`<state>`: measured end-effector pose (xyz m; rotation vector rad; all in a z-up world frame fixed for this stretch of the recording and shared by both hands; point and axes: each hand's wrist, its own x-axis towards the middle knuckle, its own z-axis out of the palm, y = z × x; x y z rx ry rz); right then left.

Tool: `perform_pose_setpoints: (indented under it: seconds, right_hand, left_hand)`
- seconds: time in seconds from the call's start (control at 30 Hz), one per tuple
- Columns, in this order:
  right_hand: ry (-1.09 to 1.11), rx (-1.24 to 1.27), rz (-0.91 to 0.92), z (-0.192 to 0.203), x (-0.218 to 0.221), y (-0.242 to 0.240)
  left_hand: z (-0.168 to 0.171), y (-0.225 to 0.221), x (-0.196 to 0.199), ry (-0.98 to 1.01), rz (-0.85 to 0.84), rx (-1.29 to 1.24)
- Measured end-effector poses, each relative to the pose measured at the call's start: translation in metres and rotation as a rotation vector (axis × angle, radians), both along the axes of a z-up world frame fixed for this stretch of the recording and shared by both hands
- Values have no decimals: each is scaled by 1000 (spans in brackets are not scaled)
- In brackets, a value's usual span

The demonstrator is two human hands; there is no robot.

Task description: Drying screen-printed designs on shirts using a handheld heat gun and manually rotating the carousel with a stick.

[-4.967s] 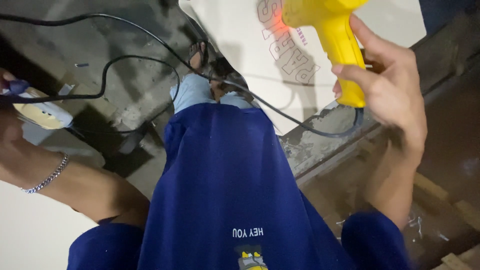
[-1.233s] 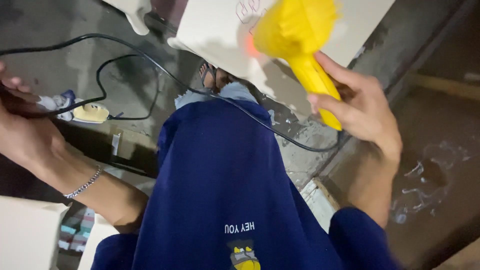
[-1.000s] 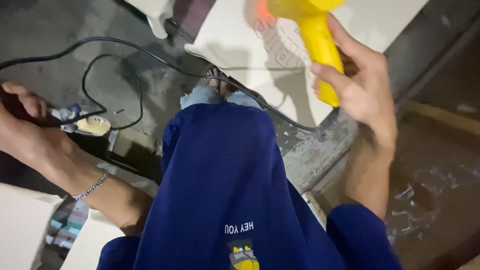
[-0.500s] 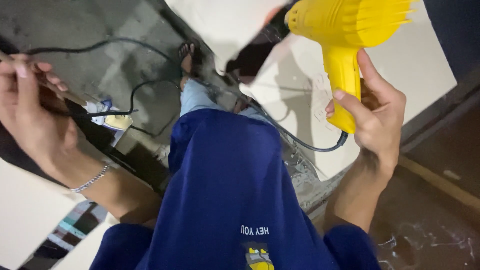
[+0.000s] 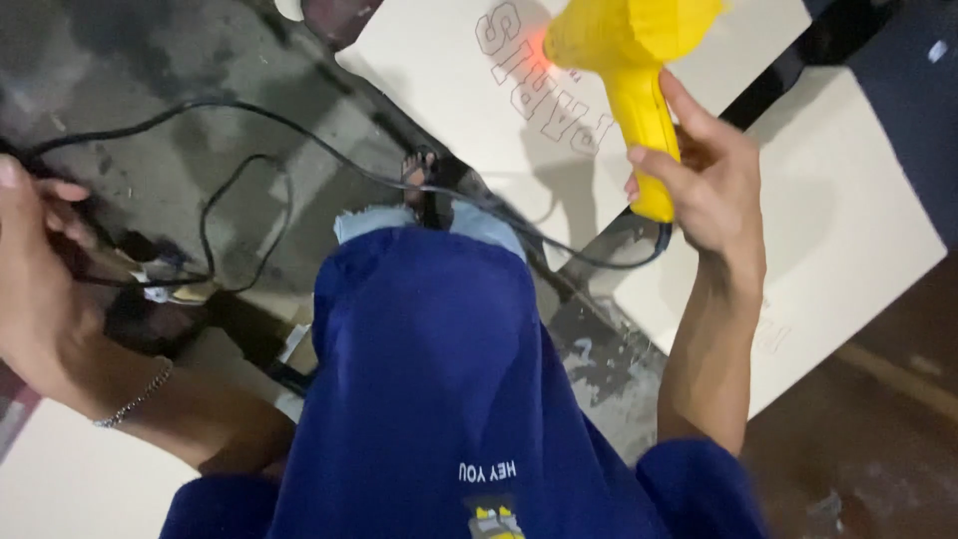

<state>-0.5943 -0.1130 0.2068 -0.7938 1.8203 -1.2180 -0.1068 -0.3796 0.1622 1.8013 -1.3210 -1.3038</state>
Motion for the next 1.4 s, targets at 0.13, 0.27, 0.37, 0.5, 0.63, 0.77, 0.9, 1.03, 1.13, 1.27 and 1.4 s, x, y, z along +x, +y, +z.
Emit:
perform_pose_setpoints:
  seconds: [0.13, 0.27, 0.37, 0.5, 0.63, 0.77, 0.9, 1.03, 1.13, 1.27, 1.4]
  right_hand:
    - [11, 8, -14, 8, 8, -2]
    - [65, 158, -44, 34, 14, -3]
    - [47, 185, -102, 24, 16, -11]
    - [117, 98, -29, 15, 16, -27]
    - [90, 208, -56, 43, 23, -10]
    - [178, 346, -28, 57, 29, 3]
    - [91, 274, -41, 43, 30, -6]
    - [64, 222, -40, 31, 29, -41]
    - [139, 129, 63, 23, 25, -64]
    - [177, 66, 72, 8, 16, -76]
    - [106, 85, 33, 23, 25, -73]
  left_hand:
    - [-17, -33, 13, 107, -141, 24]
    - [-172, -100, 145, -706, -349, -527]
    - [-93, -69, 62, -884, -693, -719]
    - [33, -49, -68, 295, 368, -79]
    - [-21, -74, -2, 2, 2, -121]
    - [12, -52, -42, 39, 93, -90]
    - [13, -54, -47, 235, -87, -127]
    - [4, -52, -37, 299, -96, -163]
    - [10, -44, -33, 231, -332, -308]
    - [17, -39, -34, 131, -330, -255]
    - [37, -33, -50, 100, -412, -254]
